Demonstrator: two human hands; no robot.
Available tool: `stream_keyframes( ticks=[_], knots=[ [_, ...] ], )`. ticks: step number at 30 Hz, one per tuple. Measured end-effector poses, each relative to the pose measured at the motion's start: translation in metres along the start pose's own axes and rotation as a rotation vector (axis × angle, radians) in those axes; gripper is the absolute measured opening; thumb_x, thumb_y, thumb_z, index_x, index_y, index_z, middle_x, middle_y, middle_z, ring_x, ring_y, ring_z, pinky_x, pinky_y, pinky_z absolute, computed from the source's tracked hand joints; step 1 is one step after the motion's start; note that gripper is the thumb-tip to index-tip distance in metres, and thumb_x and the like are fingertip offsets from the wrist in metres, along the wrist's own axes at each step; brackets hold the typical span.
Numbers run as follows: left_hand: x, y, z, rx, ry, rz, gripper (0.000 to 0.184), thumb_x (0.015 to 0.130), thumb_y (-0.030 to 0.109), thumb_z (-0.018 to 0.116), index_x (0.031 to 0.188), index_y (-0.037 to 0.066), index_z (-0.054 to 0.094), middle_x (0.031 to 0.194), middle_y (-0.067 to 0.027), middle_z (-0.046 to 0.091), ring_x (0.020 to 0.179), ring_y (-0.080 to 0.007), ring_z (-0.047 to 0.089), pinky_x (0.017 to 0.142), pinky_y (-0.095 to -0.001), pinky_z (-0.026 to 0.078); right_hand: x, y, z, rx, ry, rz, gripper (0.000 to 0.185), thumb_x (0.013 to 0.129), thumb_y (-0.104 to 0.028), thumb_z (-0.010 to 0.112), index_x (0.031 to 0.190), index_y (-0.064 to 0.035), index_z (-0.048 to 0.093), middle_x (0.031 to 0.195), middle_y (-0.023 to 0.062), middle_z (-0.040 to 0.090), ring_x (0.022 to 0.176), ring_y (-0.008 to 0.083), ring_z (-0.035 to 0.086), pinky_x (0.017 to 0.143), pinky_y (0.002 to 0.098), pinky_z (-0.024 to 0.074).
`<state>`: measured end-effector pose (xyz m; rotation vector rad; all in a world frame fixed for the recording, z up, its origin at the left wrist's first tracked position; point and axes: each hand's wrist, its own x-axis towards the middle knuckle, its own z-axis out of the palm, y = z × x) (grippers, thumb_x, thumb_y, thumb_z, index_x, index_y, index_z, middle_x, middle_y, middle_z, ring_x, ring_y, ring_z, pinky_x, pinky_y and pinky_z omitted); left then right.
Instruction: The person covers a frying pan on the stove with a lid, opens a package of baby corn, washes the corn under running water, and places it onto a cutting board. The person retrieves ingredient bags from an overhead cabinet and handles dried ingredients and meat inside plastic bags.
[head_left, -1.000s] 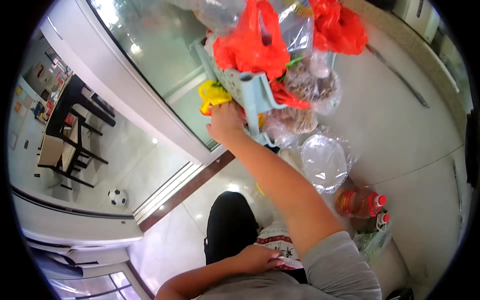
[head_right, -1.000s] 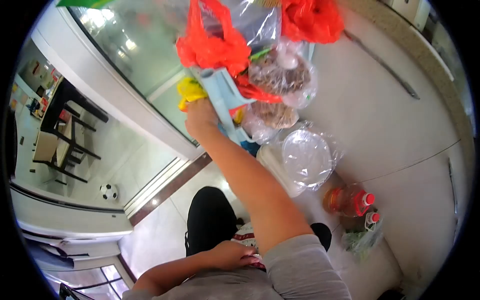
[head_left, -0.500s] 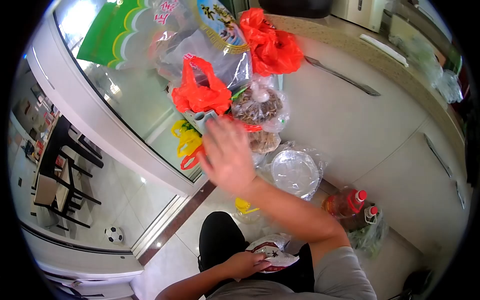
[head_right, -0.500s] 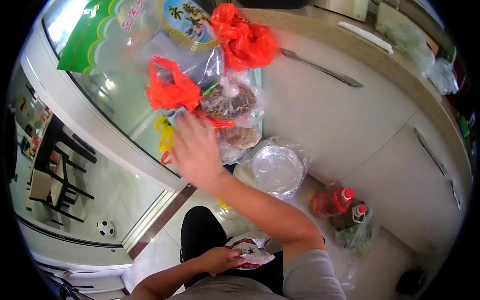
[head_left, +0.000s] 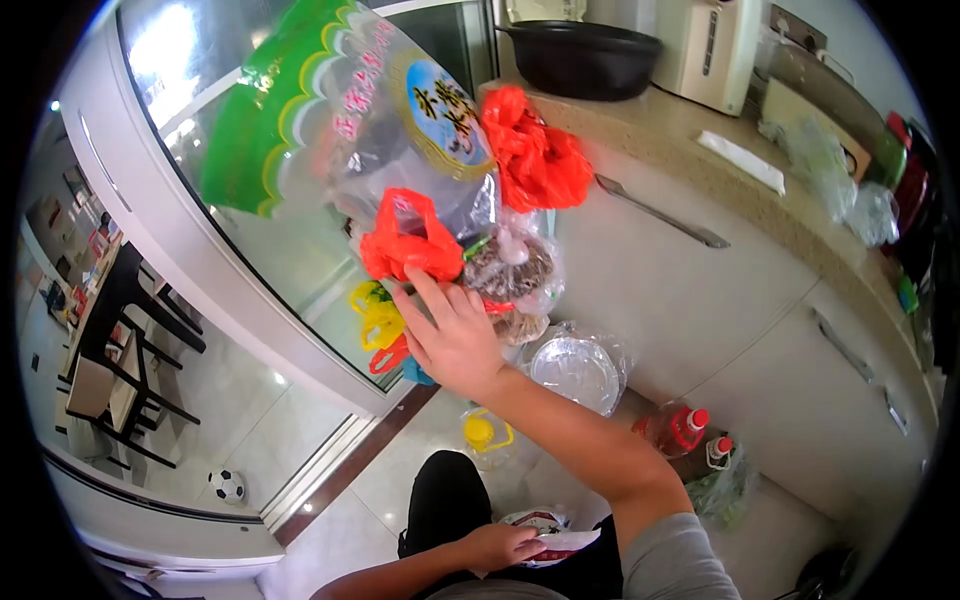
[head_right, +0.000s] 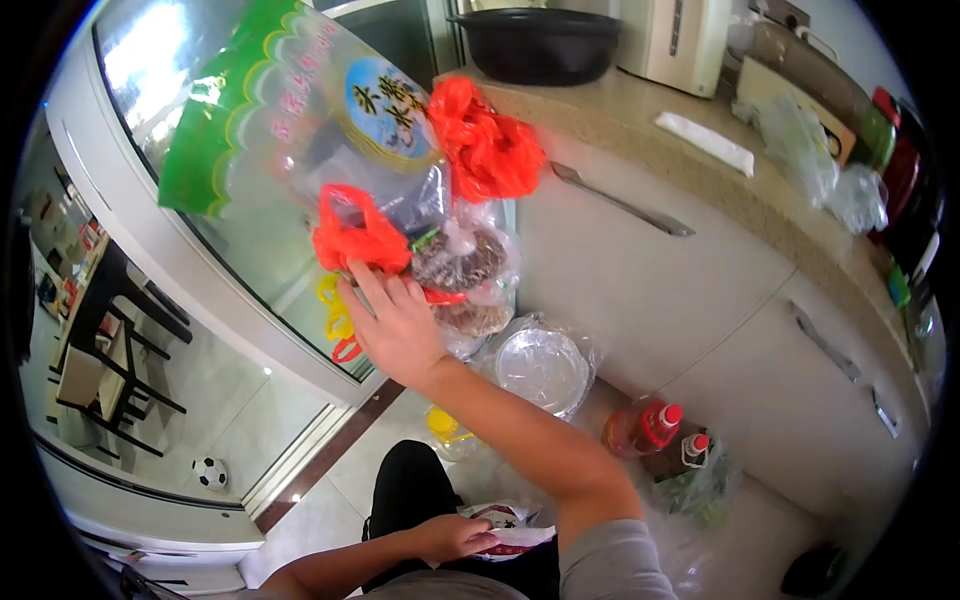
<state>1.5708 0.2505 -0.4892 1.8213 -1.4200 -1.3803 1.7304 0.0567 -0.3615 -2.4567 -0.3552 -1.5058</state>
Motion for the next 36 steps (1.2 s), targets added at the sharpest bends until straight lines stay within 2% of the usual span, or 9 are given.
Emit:
stream_keyframes(
  ticks=[3, 9, 14, 19, 24, 26, 27, 29, 36],
  knots=[
    [-0.019, 0.028, -0.013, -0.013, -0.011, 0.002, 0.043, 0.102, 0.047, 0.050, 0.103, 0.005, 0.063, 0.086, -0.0235, 0.066, 0.080, -0.0415, 0.065, 0.069, -0.0482, 0.049, 0.055, -0.001, -0.004, -0.174, -0.320, 0.386, 0.070, 0.081, -0.033, 0.076, 0.137, -0.0019, 0.048, 0.122, 0.0232, 0.059, 0.104, 0.0378, 0.059, 0.089, 0.0485, 0.0452],
    [-0.082, 0.109, -0.055, -0.149, 0.070, 0.005, 0.043, 0.101, 0.045, 0.052, 0.102, 0.004, 0.064, 0.086, -0.0233, 0.067, 0.080, -0.0416, 0.066, 0.069, -0.0486, 0.050, 0.103, 0.042, -0.008, 0.066, -0.752, 0.919, 0.060, 0.080, -0.041, 0.078, 0.121, -0.0013, 0.059, 0.116, 0.0268, 0.061, 0.112, 0.0386, 0.059, 0.090, 0.0479, 0.0475],
    [-0.135, 0.178, -0.098, -0.213, 0.160, -0.049, 0.039, 0.101, 0.042, 0.054, 0.103, 0.004, 0.064, 0.085, -0.0239, 0.067, 0.079, -0.0422, 0.066, 0.069, -0.0496, 0.051, 0.096, 0.031, -0.028, 0.189, -0.670, 0.843, 0.056, 0.083, -0.036, 0.075, 0.121, 0.0009, 0.059, 0.116, 0.0247, 0.064, 0.109, 0.0424, 0.060, 0.092, 0.0471, 0.0500],
    [-0.175, 0.220, -0.136, -0.292, 0.337, -0.123, 0.027, 0.098, 0.031, 0.056, 0.098, 0.004, 0.062, 0.082, -0.0235, 0.065, 0.077, -0.0436, 0.064, 0.067, -0.0506, 0.049, 0.136, -0.038, -0.144, 0.172, -0.710, 0.817, 0.046, 0.083, -0.031, 0.076, 0.115, 0.0003, 0.064, 0.118, 0.0198, 0.067, 0.110, 0.0385, 0.063, 0.096, 0.0450, 0.0500],
    [-0.187, 0.261, -0.187, -0.258, 0.372, -0.089, 0.030, 0.093, 0.029, 0.064, 0.085, 0.001, 0.065, 0.078, -0.0233, 0.064, 0.075, -0.0410, 0.064, 0.065, -0.0465, 0.049, 0.167, -0.100, -0.293, -0.017, -0.609, 1.130, 0.039, 0.083, -0.035, 0.078, 0.099, -0.0006, 0.071, 0.106, 0.0181, 0.070, 0.099, 0.0341, 0.067, 0.086, 0.0410, 0.0534],
    [-0.183, 0.294, -0.211, -0.312, 0.265, -0.153, 0.034, 0.091, 0.034, 0.067, 0.082, 0.001, 0.067, 0.071, -0.0216, 0.063, 0.066, -0.0378, 0.063, 0.061, -0.0439, 0.048, 0.179, -0.135, -0.338, -0.008, -0.850, 1.487, 0.041, 0.085, -0.037, 0.077, 0.101, 0.0007, 0.072, 0.098, 0.0166, 0.072, 0.089, 0.0296, 0.069, 0.078, 0.0382, 0.0544],
    [-0.175, 0.308, -0.219, -0.259, 0.244, -0.129, 0.033, 0.091, 0.034, 0.067, 0.082, 0.002, 0.068, 0.072, -0.0210, 0.064, 0.066, -0.0370, 0.064, 0.062, -0.0436, 0.048, 0.174, -0.147, -0.349, -0.014, -0.824, 1.512, 0.041, 0.085, -0.037, 0.077, 0.101, 0.0007, 0.072, 0.098, 0.0166, 0.072, 0.089, 0.0296, 0.069, 0.078, 0.0382, 0.0544],
    [-0.165, 0.334, -0.215, -0.183, 0.194, -0.100, 0.033, 0.091, 0.034, 0.068, 0.081, 0.002, 0.068, 0.072, -0.0203, 0.065, 0.067, -0.0363, 0.064, 0.062, -0.0432, 0.049, 0.158, -0.170, -0.364, 0.351, -0.716, 1.768, 0.032, 0.087, -0.030, 0.077, 0.094, 0.0015, 0.074, 0.084, 0.0107, 0.073, 0.076, 0.0148, 0.068, 0.068, 0.0296, 0.0522],
    [-0.127, 0.452, -0.179, -0.057, 0.168, 0.053, 0.028, 0.090, 0.026, 0.070, 0.082, 0.000, 0.069, 0.075, -0.0197, 0.068, 0.066, -0.0312, 0.066, 0.062, -0.0383, 0.050, 0.149, -0.182, -0.457, 0.359, -0.123, 1.868, 0.026, 0.093, -0.019, 0.068, 0.088, 0.0068, 0.073, 0.076, 0.0108, 0.073, 0.068, 0.0132, 0.067, 0.065, 0.0275, 0.0530]
  ],
)
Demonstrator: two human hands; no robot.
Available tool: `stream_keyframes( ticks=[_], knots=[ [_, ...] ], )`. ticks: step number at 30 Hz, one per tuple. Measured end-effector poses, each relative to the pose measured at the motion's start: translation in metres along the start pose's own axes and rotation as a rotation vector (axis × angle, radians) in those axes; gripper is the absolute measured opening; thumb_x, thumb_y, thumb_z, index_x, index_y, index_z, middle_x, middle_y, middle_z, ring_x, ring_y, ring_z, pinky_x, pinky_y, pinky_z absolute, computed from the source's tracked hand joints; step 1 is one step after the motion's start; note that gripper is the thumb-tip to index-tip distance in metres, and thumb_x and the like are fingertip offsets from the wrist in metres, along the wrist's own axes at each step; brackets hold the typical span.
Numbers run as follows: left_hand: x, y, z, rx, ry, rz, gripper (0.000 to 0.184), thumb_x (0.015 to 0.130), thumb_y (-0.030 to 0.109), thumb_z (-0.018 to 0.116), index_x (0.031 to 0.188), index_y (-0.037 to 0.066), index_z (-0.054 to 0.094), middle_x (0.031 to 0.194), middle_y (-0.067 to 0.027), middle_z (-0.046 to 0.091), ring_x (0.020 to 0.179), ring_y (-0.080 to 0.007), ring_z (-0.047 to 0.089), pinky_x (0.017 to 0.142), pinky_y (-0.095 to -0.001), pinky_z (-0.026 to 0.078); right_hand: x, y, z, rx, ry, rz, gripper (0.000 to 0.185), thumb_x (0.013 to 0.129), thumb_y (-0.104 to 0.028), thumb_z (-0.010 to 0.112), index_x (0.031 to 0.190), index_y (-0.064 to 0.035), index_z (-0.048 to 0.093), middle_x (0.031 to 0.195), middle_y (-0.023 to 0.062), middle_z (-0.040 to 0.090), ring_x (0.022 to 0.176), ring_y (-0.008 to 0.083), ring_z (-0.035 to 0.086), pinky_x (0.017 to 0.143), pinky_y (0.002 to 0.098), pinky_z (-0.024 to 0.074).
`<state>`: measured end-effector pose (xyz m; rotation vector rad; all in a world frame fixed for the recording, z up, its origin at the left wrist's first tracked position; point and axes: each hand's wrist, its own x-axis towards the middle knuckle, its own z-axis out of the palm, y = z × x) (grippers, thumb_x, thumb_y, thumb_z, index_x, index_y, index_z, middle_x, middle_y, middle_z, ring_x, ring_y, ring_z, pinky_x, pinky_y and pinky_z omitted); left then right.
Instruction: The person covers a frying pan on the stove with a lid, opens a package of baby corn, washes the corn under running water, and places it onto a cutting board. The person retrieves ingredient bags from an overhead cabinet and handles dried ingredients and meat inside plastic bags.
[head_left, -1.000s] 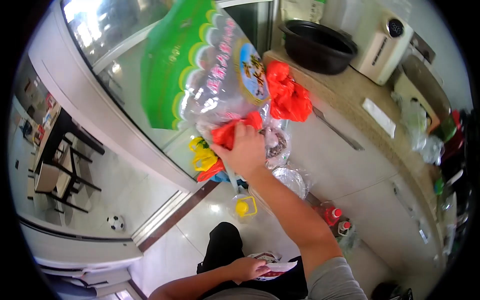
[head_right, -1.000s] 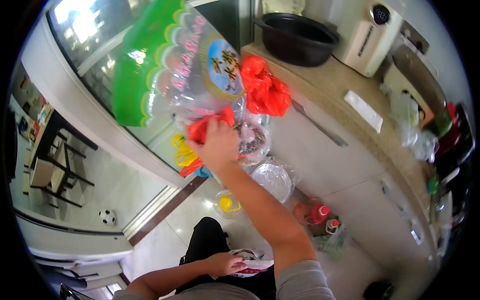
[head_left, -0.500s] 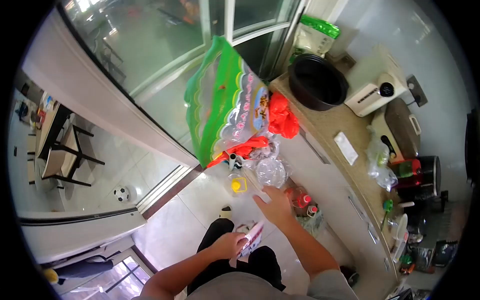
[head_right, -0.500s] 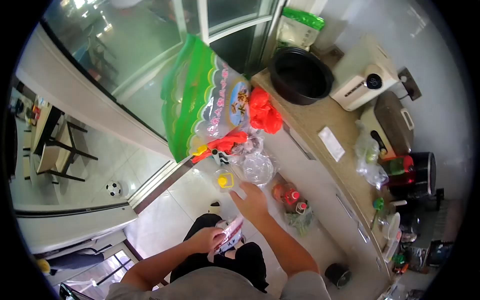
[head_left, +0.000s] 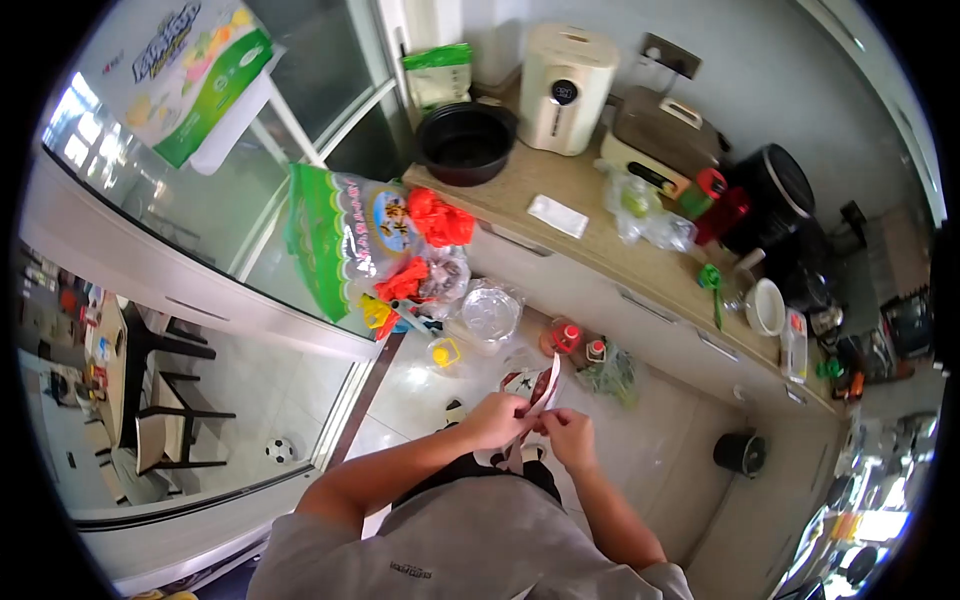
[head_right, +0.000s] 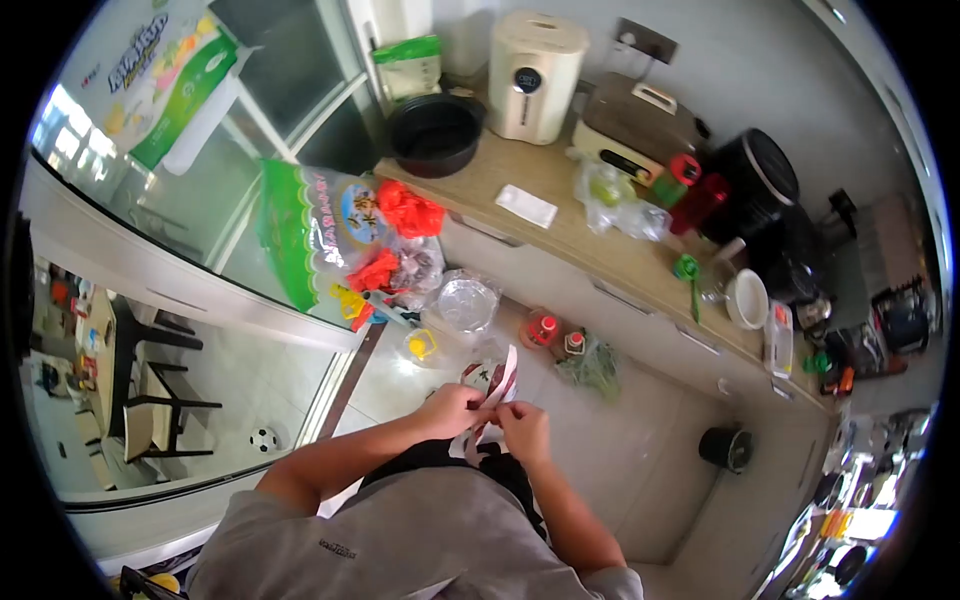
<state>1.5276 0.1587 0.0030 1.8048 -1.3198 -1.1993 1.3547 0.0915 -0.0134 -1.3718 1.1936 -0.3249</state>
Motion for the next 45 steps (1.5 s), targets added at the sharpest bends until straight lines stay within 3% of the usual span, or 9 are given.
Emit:
stream_keyframes(
  ticks=[7, 12, 20, 30, 32, 35, 40, 42, 45],
  knots=[
    [0.037, 0.064, 0.109, 0.091, -0.194, 0.229, 0.020, 0.094, 0.017, 0.065, 0.089, -0.001, 0.069, 0.075, -0.0173, 0.068, 0.064, -0.0227, 0.067, 0.061, -0.0363, 0.050, -0.060, 0.042, -0.110, 0.300, 0.190, 0.010, 0.029, 0.096, -0.020, 0.068, 0.095, 0.0093, 0.070, 0.085, 0.0120, 0.073, 0.074, 0.0171, 0.072, 0.068, 0.0285, 0.0593],
    [0.061, 0.109, 0.193, -0.274, -0.400, -0.062, 0.015, 0.094, 0.008, 0.065, 0.086, -0.004, 0.068, 0.076, -0.0070, 0.070, 0.065, -0.0134, 0.067, 0.057, -0.0300, 0.055, -0.113, 0.067, -0.173, 0.166, 0.432, -0.040, 0.026, 0.091, -0.016, 0.074, 0.094, 0.0091, 0.070, 0.083, 0.0114, 0.073, 0.069, 0.0130, 0.068, 0.062, 0.0275, 0.0553],
    [0.075, 0.181, 0.296, -0.335, -0.805, -0.105, 0.025, 0.086, 0.023, 0.081, 0.082, 0.002, 0.068, 0.073, -0.0053, 0.067, 0.060, -0.0133, 0.064, 0.054, -0.0278, 0.053, -0.187, 0.107, -0.250, 0.314, 0.624, 0.105, 0.025, 0.081, -0.013, 0.084, 0.086, 0.0055, 0.068, 0.079, 0.0085, 0.070, 0.071, 0.0143, 0.068, 0.064, 0.0292, 0.0579],
    [0.106, 0.239, 0.438, -0.321, -1.347, -0.129, 0.020, 0.093, 0.020, 0.073, 0.095, 0.000, 0.068, 0.087, -0.0061, 0.070, 0.074, -0.0150, 0.068, 0.070, -0.0310, 0.058, -0.247, 0.177, -0.309, 0.889, 0.962, 0.143, 0.022, 0.094, -0.017, 0.071, 0.096, 0.0052, 0.068, 0.087, 0.0091, 0.070, 0.074, 0.0164, 0.067, 0.068, 0.0317, 0.0577],
    [0.116, 0.249, 0.471, -0.310, -1.461, -0.099, 0.019, 0.094, 0.019, 0.072, 0.097, 0.001, 0.068, 0.085, -0.0057, 0.070, 0.072, -0.0137, 0.067, 0.067, -0.0299, 0.058, -0.250, 0.188, -0.324, 0.798, 1.047, 0.151, 0.024, 0.096, -0.019, 0.066, 0.094, 0.0049, 0.069, 0.083, 0.0104, 0.070, 0.075, 0.0174, 0.067, 0.069, 0.0334, 0.0565],
    [0.129, 0.273, 0.519, -0.095, -1.555, 0.110, 0.015, 0.095, 0.017, 0.070, 0.098, 0.002, 0.067, 0.082, -0.0048, 0.068, 0.066, -0.0101, 0.064, 0.059, -0.0263, 0.055, -0.254, 0.191, -0.351, 0.120, 1.221, 0.291, 0.028, 0.090, -0.023, 0.058, 0.086, 0.0038, 0.068, 0.079, 0.0274, 0.065, 0.072, 0.0369, 0.068, 0.070, 0.0455, 0.0529],
    [0.157, 0.325, 0.572, 0.221, -1.357, 0.318, 0.013, 0.089, 0.009, 0.068, 0.081, 0.001, 0.062, 0.068, -0.0055, 0.065, 0.060, -0.0113, 0.062, 0.054, -0.0251, 0.051, -0.287, 0.207, -0.403, 0.342, 1.685, 0.681, 0.026, 0.084, -0.021, 0.064, 0.074, 0.0026, 0.068, 0.075, 0.0257, 0.066, 0.062, 0.0375, 0.065, 0.060, 0.0436, 0.0515],
    [0.164, 0.346, 0.587, 0.288, -1.356, 0.349, 0.013, 0.084, 0.007, 0.066, 0.076, -0.001, 0.058, 0.063, -0.0108, 0.063, 0.054, -0.0170, 0.063, 0.051, -0.0321, 0.051, -0.304, 0.230, -0.409, 0.141, 1.670, 0.765, 0.025, 0.084, -0.018, 0.063, 0.069, 0.0027, 0.065, 0.072, 0.0238, 0.065, 0.061, 0.0391, 0.063, 0.060, 0.0451, 0.0516],
    [0.155, 0.374, 0.603, 0.324, -1.225, 0.740, 0.015, 0.080, 0.011, 0.066, 0.080, -0.002, 0.057, 0.068, -0.0184, 0.063, 0.062, -0.0308, 0.064, 0.060, -0.0408, 0.051, -0.299, 0.231, -0.415, -0.148, 1.769, 0.822, 0.024, 0.084, -0.016, 0.062, 0.068, 0.0014, 0.063, 0.069, 0.0222, 0.063, 0.062, 0.0407, 0.062, 0.060, 0.0476, 0.0515]
  ],
)
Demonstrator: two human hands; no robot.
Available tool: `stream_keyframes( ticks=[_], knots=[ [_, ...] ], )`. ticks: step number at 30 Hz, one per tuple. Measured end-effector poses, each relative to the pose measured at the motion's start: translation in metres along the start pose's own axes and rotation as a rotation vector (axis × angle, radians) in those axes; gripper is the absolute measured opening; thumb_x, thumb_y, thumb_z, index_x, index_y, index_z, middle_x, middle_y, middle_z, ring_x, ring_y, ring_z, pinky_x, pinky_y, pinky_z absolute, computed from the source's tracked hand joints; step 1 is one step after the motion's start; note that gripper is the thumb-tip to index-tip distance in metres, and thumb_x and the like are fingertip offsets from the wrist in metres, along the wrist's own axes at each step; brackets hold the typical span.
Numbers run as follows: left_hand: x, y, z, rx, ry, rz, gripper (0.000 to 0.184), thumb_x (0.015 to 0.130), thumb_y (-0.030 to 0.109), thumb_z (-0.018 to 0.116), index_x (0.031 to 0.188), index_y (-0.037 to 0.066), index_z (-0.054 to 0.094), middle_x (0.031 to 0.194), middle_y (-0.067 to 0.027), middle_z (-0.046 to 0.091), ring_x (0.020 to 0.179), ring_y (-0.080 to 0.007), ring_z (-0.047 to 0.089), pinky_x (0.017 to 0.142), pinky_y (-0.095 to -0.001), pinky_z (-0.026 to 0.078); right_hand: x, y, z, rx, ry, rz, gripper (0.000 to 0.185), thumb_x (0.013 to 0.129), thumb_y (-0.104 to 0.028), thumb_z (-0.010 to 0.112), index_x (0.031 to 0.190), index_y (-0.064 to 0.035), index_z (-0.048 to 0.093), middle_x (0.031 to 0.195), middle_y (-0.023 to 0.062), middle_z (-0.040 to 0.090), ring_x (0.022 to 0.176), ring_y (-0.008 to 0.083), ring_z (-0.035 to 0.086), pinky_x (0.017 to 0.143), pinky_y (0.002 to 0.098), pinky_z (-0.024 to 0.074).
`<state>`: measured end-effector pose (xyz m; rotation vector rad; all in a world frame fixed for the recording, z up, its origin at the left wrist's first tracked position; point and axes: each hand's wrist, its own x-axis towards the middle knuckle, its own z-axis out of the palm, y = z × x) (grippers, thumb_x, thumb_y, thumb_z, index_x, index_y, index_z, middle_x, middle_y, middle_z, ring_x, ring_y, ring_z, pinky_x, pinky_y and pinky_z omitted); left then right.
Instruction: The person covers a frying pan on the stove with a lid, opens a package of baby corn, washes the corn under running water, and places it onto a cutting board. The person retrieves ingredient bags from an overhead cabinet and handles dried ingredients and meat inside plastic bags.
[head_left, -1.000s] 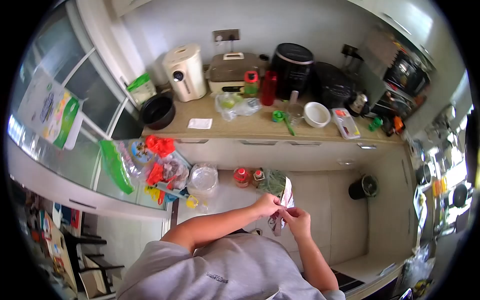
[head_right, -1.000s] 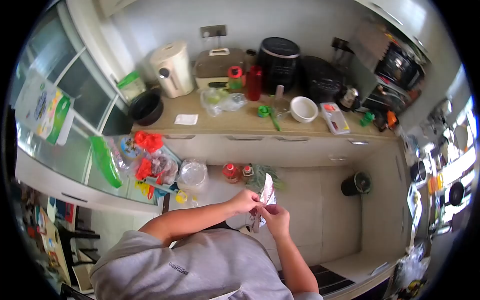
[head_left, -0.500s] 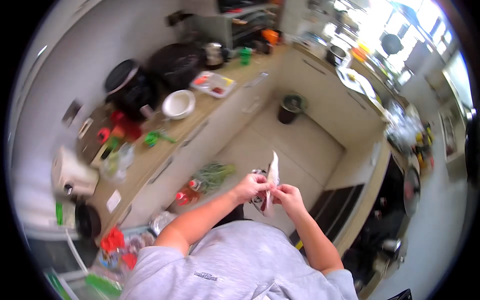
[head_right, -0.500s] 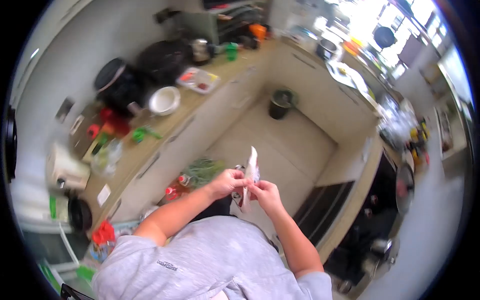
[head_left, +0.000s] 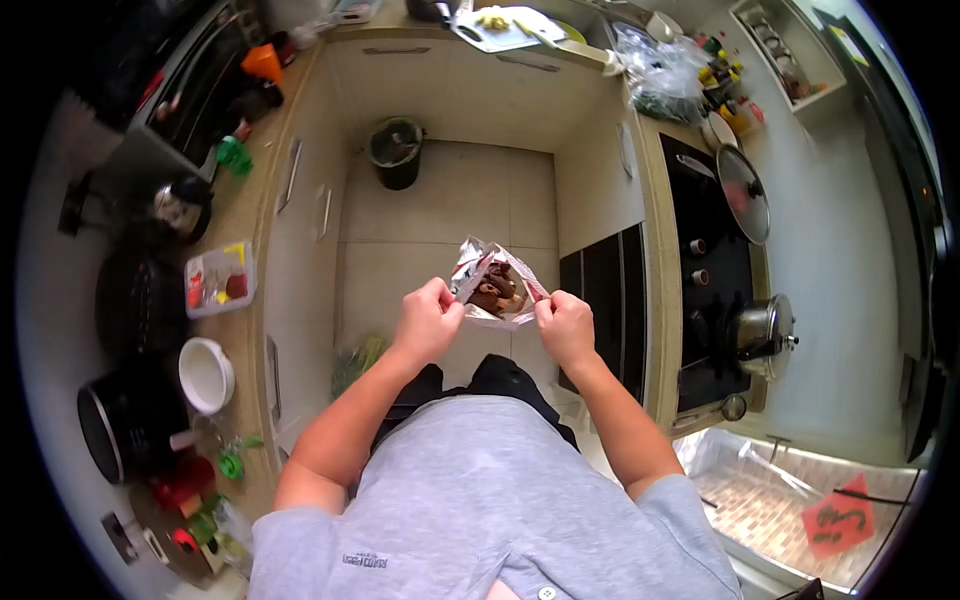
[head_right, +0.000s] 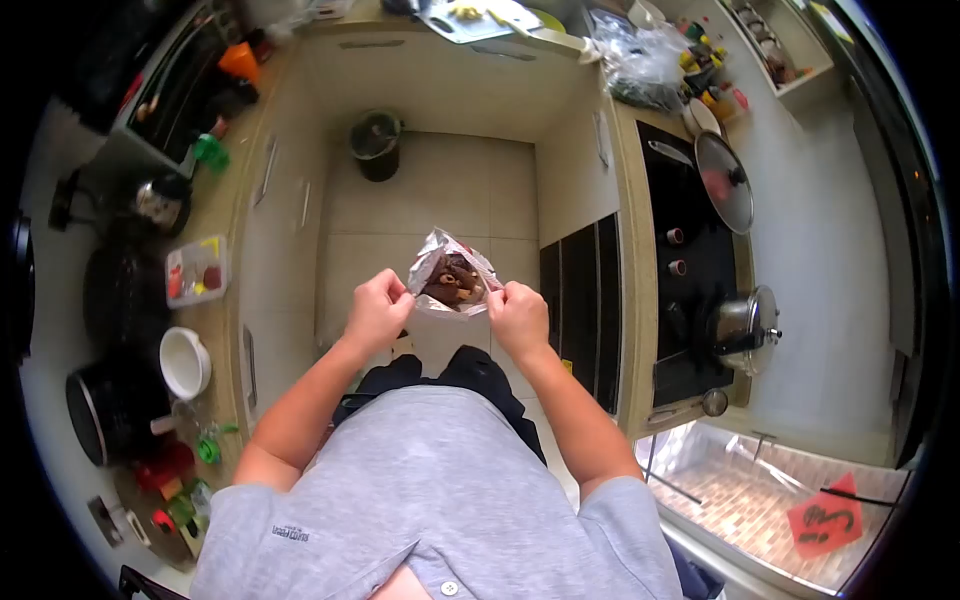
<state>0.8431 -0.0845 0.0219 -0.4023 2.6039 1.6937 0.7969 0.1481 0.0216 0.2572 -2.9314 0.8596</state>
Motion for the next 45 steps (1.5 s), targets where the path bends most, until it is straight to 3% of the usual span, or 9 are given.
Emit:
stream_keyframes(
  ticks=[10, 17, 20, 22, 25, 29, 34, 37, 45],
  knots=[
    [0.086, 0.004, 0.024, 0.322, -0.014, 0.369, 0.010, 0.090, 0.009, 0.058, 0.091, 0.003, 0.050, 0.080, -0.0196, 0.063, 0.071, -0.0423, 0.062, 0.063, -0.0521, 0.050, 0.053, -0.010, 0.025, 0.072, 0.075, 0.036, 0.011, 0.082, -0.011, 0.064, 0.080, -0.0020, 0.058, 0.075, 0.0186, 0.062, 0.067, 0.0382, 0.062, 0.061, 0.0468, 0.0504],
    [0.167, 0.028, 0.037, 0.441, 0.045, 0.260, 0.011, 0.090, 0.009, 0.060, 0.089, 0.003, 0.051, 0.074, -0.0213, 0.059, 0.068, -0.0416, 0.060, 0.062, -0.0495, 0.048, 0.162, 0.051, 0.057, -0.056, -0.092, 0.137, 0.030, 0.079, -0.019, 0.075, 0.097, -0.0055, 0.056, 0.089, 0.0156, 0.062, 0.080, 0.0364, 0.064, 0.072, 0.0479, 0.0528],
    [0.200, 0.041, 0.043, 0.481, 0.009, 0.201, 0.012, 0.089, 0.011, 0.060, 0.088, 0.005, 0.049, 0.075, -0.0187, 0.061, 0.067, -0.0401, 0.062, 0.061, -0.0495, 0.050, 0.209, 0.036, 0.017, -0.038, 0.032, -0.110, 0.038, 0.073, -0.017, 0.081, 0.100, -0.0038, 0.057, 0.109, 0.0172, 0.058, 0.098, 0.0349, 0.058, 0.082, 0.0461, 0.0504],
    [0.224, 0.055, 0.053, 0.480, 0.014, 0.219, 0.012, 0.089, 0.012, 0.060, 0.089, 0.005, 0.050, 0.076, -0.0187, 0.061, 0.067, -0.0402, 0.062, 0.061, -0.0494, 0.050, 0.235, 0.022, 0.015, 0.256, 0.153, -0.429, 0.030, 0.075, -0.009, 0.077, 0.099, -0.0021, 0.062, 0.100, 0.0153, 0.062, 0.093, 0.0328, 0.062, 0.082, 0.0419, 0.0529],
    [0.253, 0.070, 0.069, 0.462, 0.032, 0.224, 0.012, 0.089, 0.012, 0.060, 0.089, 0.005, 0.050, 0.076, -0.0186, 0.062, 0.067, -0.0404, 0.062, 0.061, -0.0496, 0.050, 0.263, 0.025, 0.054, 0.506, -0.217, -0.451, 0.014, 0.083, -0.007, 0.064, 0.094, 0.0013, 0.065, 0.102, 0.0222, 0.066, 0.094, 0.0373, 0.066, 0.080, 0.0446, 0.0536],
    [0.284, 0.085, 0.092, 0.477, 0.074, 0.298, 0.011, 0.088, 0.012, 0.059, 0.089, 0.005, 0.051, 0.076, -0.0192, 0.063, 0.068, -0.0410, 0.063, 0.060, -0.0505, 0.051, 0.333, 0.041, 0.066, 0.166, -0.919, -0.129, 0.026, 0.079, -0.010, 0.069, 0.102, 0.0013, 0.071, 0.114, 0.0279, 0.066, 0.095, 0.0398, 0.068, 0.081, 0.0460, 0.0548],
    [0.317, 0.097, 0.126, 0.397, 0.014, 0.314, 0.013, 0.087, 0.013, 0.061, 0.086, 0.004, 0.051, 0.073, -0.0207, 0.061, 0.068, -0.0419, 0.063, 0.061, -0.0502, 0.051, 0.353, 0.117, 0.155, -0.076, -0.613, -0.579, 0.026, 0.083, -0.023, 0.059, 0.095, -0.0028, 0.071, 0.101, 0.0198, 0.071, 0.097, 0.0358, 0.068, 0.084, 0.0456, 0.0529],
    [0.343, 0.098, 0.143, 0.397, -0.063, 0.337, 0.013, 0.087, 0.014, 0.061, 0.087, 0.004, 0.052, 0.074, -0.0195, 0.063, 0.068, -0.0405, 0.065, 0.062, -0.0496, 0.053, 0.369, 0.120, 0.135, -0.190, -0.528, -0.281, 0.020, 0.084, -0.025, 0.060, 0.090, -0.0083, 0.070, 0.097, 0.0157, 0.071, 0.091, 0.0301, 0.070, 0.079, 0.0443, 0.0538],
    [0.439, 0.102, 0.166, 0.341, -0.227, 0.344, 0.014, 0.087, 0.015, 0.062, 0.095, 0.005, 0.056, 0.077, -0.0203, 0.067, 0.070, -0.0401, 0.067, 0.063, -0.0500, 0.055, 0.418, 0.165, 0.154, -0.079, -0.612, -0.126, 0.029, 0.090, -0.034, 0.055, 0.104, -0.0104, 0.065, 0.111, 0.0143, 0.068, 0.104, 0.0300, 0.065, 0.088, 0.0440, 0.0497]
  ],
)
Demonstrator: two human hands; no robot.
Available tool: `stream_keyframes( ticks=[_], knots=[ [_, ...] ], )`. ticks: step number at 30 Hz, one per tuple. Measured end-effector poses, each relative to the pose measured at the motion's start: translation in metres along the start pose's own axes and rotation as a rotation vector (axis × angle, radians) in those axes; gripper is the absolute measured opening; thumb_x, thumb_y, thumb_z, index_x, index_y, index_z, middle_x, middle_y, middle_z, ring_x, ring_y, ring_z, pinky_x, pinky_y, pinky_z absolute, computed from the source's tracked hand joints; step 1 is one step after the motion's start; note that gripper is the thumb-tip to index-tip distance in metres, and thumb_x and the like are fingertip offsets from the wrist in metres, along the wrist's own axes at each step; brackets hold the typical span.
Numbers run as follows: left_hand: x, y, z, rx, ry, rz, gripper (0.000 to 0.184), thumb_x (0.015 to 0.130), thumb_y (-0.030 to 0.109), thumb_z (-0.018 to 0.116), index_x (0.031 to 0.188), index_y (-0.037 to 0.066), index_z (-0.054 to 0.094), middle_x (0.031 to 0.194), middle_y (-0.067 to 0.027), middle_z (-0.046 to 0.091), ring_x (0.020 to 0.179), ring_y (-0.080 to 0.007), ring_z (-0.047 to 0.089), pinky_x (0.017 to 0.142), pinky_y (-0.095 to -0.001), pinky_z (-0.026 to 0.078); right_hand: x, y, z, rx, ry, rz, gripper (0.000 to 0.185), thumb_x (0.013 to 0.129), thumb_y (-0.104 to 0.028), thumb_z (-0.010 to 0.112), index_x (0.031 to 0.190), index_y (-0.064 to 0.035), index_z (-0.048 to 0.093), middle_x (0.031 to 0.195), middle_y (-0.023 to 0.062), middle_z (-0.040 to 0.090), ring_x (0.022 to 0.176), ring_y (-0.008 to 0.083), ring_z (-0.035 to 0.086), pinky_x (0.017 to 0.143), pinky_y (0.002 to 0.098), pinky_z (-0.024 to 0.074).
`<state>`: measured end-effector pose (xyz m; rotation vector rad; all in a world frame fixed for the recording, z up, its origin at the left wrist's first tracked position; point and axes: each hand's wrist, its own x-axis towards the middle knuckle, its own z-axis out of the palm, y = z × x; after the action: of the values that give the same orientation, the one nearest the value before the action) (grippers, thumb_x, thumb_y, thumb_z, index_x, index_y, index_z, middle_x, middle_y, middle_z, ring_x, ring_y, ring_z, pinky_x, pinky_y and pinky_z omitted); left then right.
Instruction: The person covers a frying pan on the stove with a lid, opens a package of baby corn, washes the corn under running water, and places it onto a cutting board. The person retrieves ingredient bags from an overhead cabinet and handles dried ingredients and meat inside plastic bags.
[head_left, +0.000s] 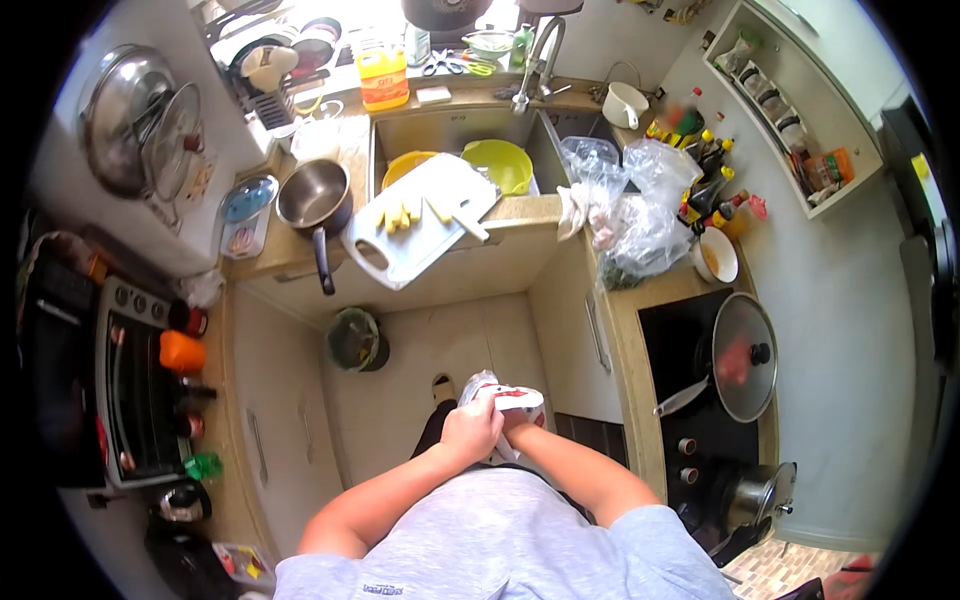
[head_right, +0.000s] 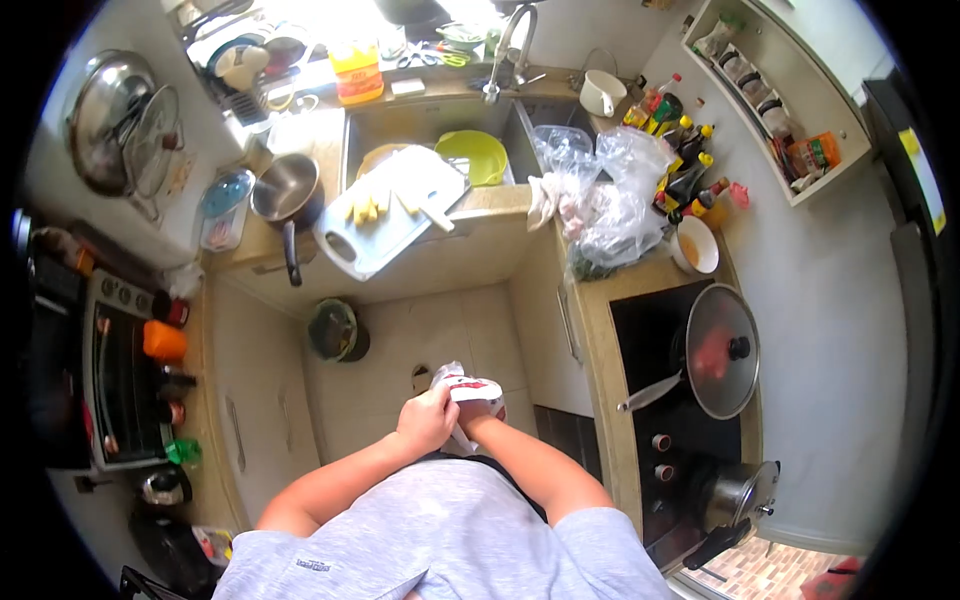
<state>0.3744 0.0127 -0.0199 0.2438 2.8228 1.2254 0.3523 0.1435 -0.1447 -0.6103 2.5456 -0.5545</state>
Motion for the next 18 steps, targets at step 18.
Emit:
stream_keyframes(
  ticks=[18],
  knots=[
    [0.170, -0.080, -0.054, -0.192, -0.191, -0.195, 0.016, 0.090, 0.017, 0.059, 0.092, 0.003, 0.052, 0.078, -0.0246, 0.066, 0.076, -0.0462, 0.064, 0.067, -0.0551, 0.051, 0.088, -0.026, -0.182, 0.272, 0.211, 0.059, 0.046, 0.071, -0.009, 0.079, 0.112, 0.0008, 0.061, 0.113, 0.0222, 0.065, 0.098, 0.0407, 0.065, 0.085, 0.0462, 0.0541]
  ],
)
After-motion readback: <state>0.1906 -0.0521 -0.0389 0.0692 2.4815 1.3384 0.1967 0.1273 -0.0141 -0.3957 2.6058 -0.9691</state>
